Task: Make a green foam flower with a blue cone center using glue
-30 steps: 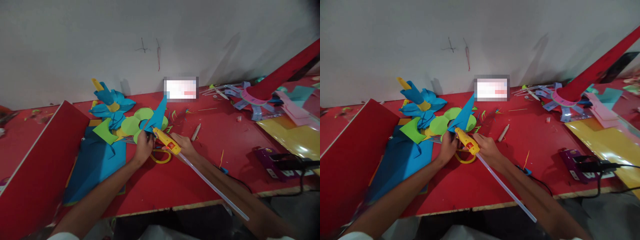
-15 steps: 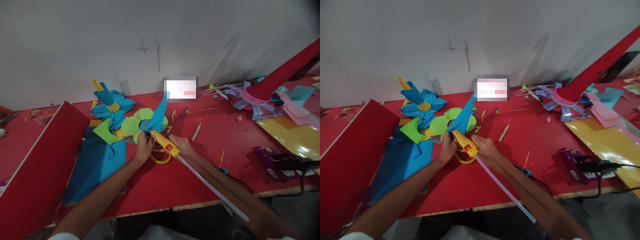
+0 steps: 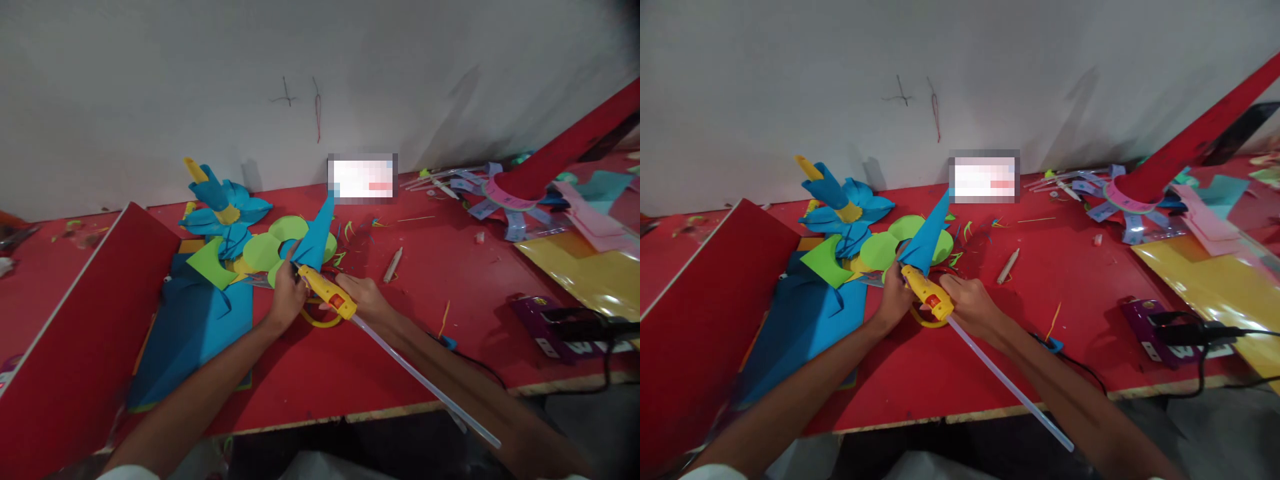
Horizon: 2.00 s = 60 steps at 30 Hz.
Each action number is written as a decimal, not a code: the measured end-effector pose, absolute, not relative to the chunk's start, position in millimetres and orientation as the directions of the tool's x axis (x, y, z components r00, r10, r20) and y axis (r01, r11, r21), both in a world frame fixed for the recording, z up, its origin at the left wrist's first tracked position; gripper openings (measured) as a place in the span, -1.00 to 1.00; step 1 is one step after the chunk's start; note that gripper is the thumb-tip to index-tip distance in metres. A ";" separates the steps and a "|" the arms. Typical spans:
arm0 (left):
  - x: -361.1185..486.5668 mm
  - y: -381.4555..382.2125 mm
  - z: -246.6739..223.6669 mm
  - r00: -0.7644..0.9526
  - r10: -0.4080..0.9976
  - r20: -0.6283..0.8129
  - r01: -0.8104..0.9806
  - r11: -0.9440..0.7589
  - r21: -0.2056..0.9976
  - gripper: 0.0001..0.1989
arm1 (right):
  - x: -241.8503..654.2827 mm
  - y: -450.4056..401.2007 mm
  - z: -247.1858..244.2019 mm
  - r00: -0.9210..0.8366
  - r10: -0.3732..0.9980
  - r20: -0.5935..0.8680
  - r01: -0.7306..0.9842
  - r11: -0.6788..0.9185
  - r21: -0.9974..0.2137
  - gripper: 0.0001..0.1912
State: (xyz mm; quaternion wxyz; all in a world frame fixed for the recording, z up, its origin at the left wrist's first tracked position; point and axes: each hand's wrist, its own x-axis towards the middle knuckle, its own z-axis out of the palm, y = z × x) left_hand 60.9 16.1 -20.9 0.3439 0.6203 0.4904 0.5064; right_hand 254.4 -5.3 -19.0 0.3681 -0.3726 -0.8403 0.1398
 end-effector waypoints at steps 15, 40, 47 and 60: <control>63.9 14.5 -11.6 0.038 0.979 0.202 0.106 -0.205 0.973 -0.27 | 252.0 -9.1 -7.7 -0.479 0.650 0.590 0.427 0.760 -0.490 -0.49; 63.8 16.2 -14.5 -0.001 0.988 0.154 0.214 -0.150 0.965 -0.42 | 279.8 7.1 -8.7 -0.056 0.802 0.594 0.542 0.524 -0.657 -0.57; 63.5 17.1 -18.4 -0.011 0.990 0.140 0.139 -0.137 0.981 -0.43 | 291.9 18.5 -2.9 0.011 0.778 0.629 0.604 0.495 -0.624 -0.75; 63.9 19.0 -17.6 -0.045 0.993 0.109 0.032 -0.108 0.994 -0.56 | 312.2 35.3 4.5 -0.037 0.975 0.220 0.921 0.119 -0.371 -0.86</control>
